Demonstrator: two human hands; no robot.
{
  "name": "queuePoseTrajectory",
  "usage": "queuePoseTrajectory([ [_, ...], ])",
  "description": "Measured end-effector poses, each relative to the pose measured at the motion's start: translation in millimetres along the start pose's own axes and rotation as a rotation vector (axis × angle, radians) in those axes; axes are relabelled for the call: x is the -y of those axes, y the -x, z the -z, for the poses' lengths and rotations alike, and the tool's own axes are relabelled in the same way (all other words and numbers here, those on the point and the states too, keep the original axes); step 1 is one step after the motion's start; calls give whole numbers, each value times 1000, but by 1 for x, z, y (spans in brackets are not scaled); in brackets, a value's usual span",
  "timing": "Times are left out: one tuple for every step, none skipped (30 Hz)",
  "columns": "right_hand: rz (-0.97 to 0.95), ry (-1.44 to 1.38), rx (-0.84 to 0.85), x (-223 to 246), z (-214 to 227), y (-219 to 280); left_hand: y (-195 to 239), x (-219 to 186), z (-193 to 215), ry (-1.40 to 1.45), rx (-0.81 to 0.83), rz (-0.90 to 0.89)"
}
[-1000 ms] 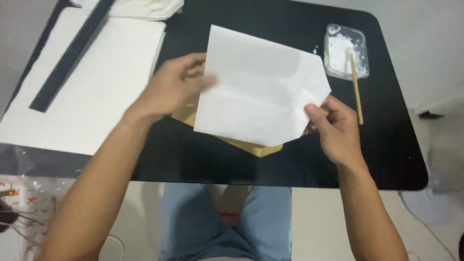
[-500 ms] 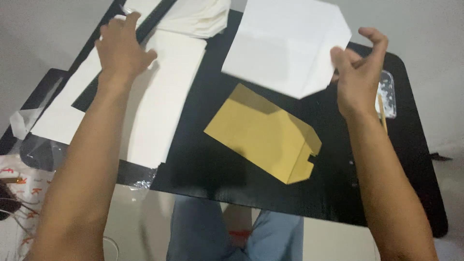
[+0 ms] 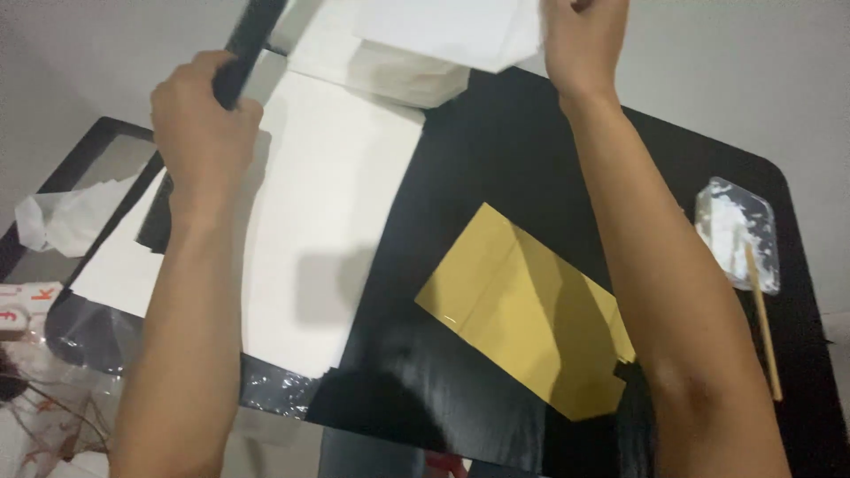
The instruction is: The person folds a white sheet of paper into a triangular shape on a black table. They use a brush to apply a white substance from a container onto the paper's edges and press the folds together. The person then picks up a yellow sheet of paper and places it on top of the white sheet.
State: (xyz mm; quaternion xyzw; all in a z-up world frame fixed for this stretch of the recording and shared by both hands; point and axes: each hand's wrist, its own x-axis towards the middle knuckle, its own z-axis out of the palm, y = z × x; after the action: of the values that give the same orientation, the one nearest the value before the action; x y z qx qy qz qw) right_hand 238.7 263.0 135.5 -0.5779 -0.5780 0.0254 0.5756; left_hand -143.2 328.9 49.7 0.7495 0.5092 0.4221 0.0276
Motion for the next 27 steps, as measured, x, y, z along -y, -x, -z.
queuePoseTrajectory([
  [-2,-5,4,-8,-6,-4,-1,1,-1,-6,1,3],
  [-24,47,31,-14,-18,-9,-2,2,-1,16,-81,-38],
  [-41,98,63,-19,-33,-13,-2,3,-1,36,-167,-76],
  [-58,149,94,-24,-45,-18,0,-2,3,27,-170,-69],
  [-72,201,117,-29,-55,-24,0,-8,6,65,-177,-90],
  [-86,254,140,-33,-64,-30,1,-14,9,102,-183,-111],
  [-104,308,165,-36,-73,-34,1,-12,6,97,-184,-111],
  [-121,361,190,-39,-81,-37,2,-10,3,99,-177,-116],
  [-135,415,215,-41,-90,-42,3,-8,0,102,-173,-119],
  [-148,470,241,-51,-96,-48,2,-14,4,98,-177,-118],
  [-161,523,270,-60,-105,-51,2,-19,7,118,-137,-85],
  [-172,577,299,-66,-120,-56,2,-24,11,138,-97,-53],
  [-170,574,306,-69,-124,-55,2,-21,9,133,-98,-47],
  [-182,681,352,-73,-127,-54,3,-18,7,144,-110,-80],
  [-200,793,394,-78,-128,-52,3,-17,4,158,-117,-118],
  [-202,792,396,-71,-128,-48,3,-16,3,158,-114,-116],
  [-227,796,430,-64,-129,-44,2,-15,1,144,-110,-104],
  [-251,799,464,-57,-128,-39,2,-14,0,131,-106,-92],
  [-253,799,464,-61,-128,-38,3,-12,-2,132,-104,-92],
  [-185,762,474,-65,-127,-37,3,-10,-4,127,-115,-106],
  [-116,722,482,-68,-128,-38,3,-7,-6,121,-128,-122],
  [-115,721,480,-73,-128,-38,3,-7,-6,121,-129,-123],
  [58,748,416,-77,-128,-37,3,-7,-5,128,-119,-114],
  [230,770,351,-81,-128,-36,4,-7,-5,135,-110,-105],
  [231,768,353,-78,-130,-32,5,-7,-4,133,-110,-103],
  [369,825,373,-75,-131,-28,6,-8,-3,127,-83,-88],
  [509,877,386,-71,-134,-26,4,-9,-2,118,-60,-78],
])
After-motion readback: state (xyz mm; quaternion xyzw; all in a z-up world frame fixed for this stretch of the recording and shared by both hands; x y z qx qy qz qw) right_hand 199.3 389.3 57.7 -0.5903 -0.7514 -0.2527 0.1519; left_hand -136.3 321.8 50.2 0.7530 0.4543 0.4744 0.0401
